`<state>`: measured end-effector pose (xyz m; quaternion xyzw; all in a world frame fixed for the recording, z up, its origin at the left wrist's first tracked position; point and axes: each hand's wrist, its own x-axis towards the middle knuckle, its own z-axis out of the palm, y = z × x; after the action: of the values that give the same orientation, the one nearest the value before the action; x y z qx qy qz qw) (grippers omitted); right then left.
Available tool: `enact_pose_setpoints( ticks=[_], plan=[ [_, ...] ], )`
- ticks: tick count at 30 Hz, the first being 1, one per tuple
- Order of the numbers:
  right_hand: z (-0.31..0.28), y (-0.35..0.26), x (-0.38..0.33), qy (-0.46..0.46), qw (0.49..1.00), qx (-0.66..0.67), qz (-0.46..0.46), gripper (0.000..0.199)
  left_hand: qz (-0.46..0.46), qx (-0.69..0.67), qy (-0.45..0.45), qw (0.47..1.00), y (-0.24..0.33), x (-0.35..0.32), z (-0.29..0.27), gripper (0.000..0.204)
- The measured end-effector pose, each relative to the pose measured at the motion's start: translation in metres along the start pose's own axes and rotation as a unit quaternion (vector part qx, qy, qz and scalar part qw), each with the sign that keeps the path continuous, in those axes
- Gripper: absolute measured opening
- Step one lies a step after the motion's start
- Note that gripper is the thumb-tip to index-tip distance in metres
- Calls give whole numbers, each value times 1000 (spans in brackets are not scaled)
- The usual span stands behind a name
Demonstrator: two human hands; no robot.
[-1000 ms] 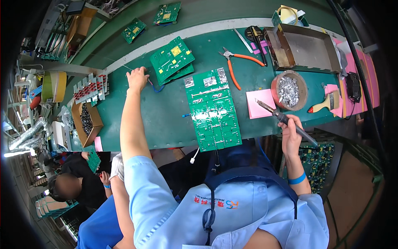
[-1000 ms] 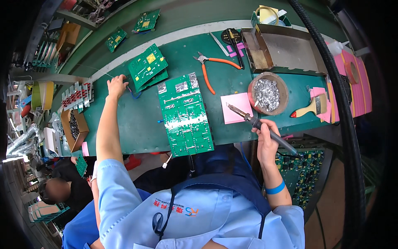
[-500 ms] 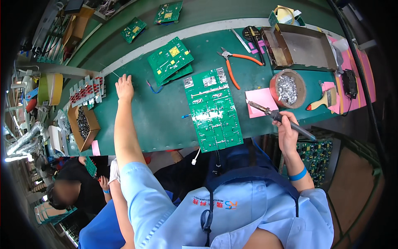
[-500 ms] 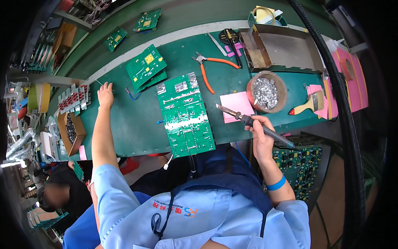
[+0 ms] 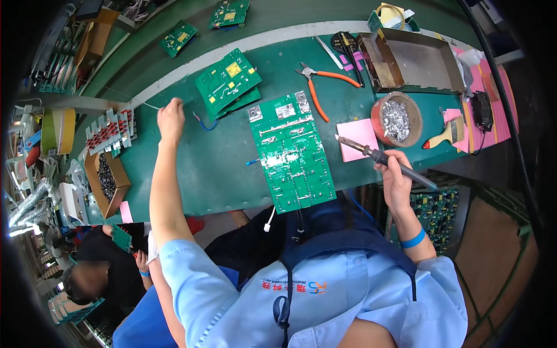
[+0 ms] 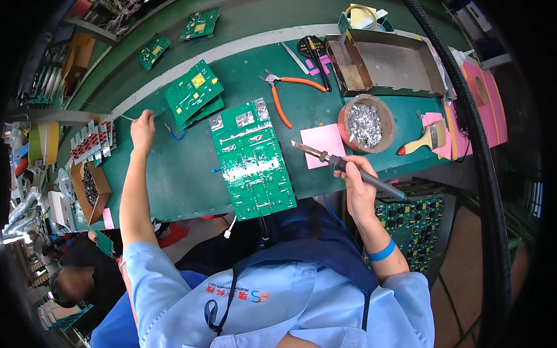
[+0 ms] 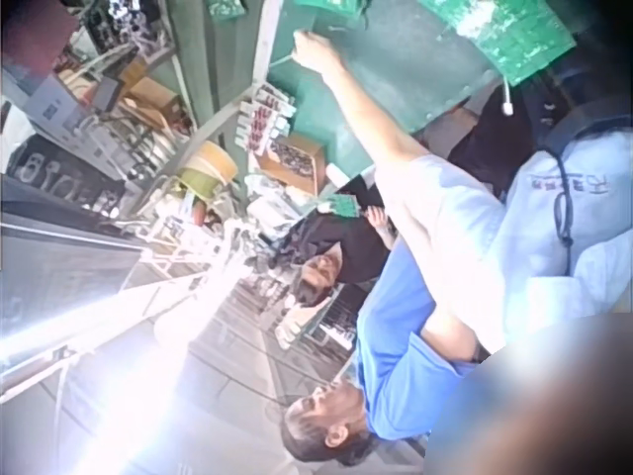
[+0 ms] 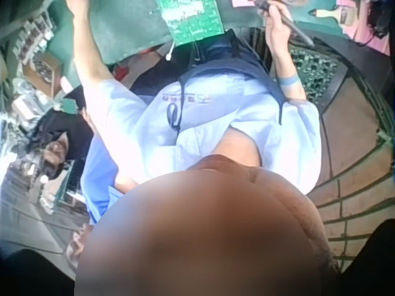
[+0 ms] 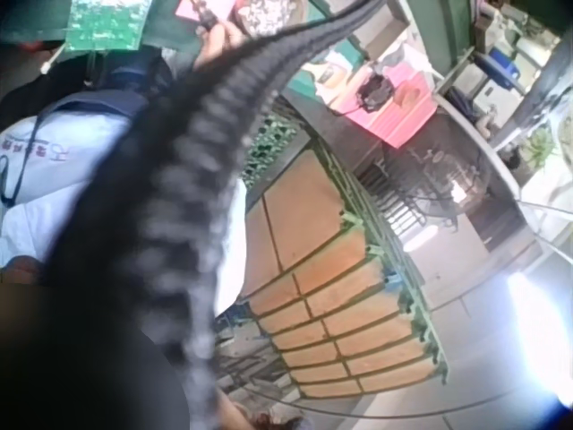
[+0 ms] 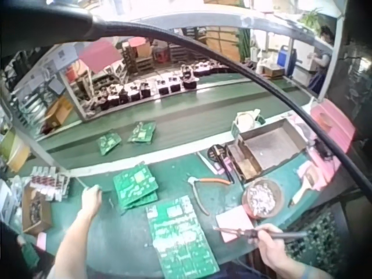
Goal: The person uses pliers to trim components on a green circuit board and then uses a soldering iron to solder connections. They handle multiple circuit boards, moving them between a workbench and a nearby rack.
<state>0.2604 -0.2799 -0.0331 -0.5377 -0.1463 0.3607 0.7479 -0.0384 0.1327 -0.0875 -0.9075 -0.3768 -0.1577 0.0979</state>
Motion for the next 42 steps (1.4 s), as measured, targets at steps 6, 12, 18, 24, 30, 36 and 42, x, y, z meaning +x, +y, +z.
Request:
enact_pose_setpoints(
  ticks=[6,12,18,24,30,36,42],
  plan=[
    [5,0,12,-40,998,-28,-42,13,-44,-494,-189,848,128,16,-106,8],
    [13,3,13,-50,996,-70,-37,11,70,-353,-189,914,200,-19,-161,7],
    [28,-5,16,-96,983,-151,-47,13,12,-481,-267,835,229,-57,-126,8],
    [40,-8,27,-127,970,-200,-62,10,37,-310,-49,949,231,-54,-101,10],
    [49,3,32,-131,961,-234,-69,11,43,-277,-65,958,235,-54,-94,6],
    [50,9,37,-138,955,-255,-66,13,24,-280,-75,957,235,-56,-94,6],
    [51,13,38,-138,956,-250,-66,12,20,-291,-78,953,235,-58,-91,6]
  ],
)
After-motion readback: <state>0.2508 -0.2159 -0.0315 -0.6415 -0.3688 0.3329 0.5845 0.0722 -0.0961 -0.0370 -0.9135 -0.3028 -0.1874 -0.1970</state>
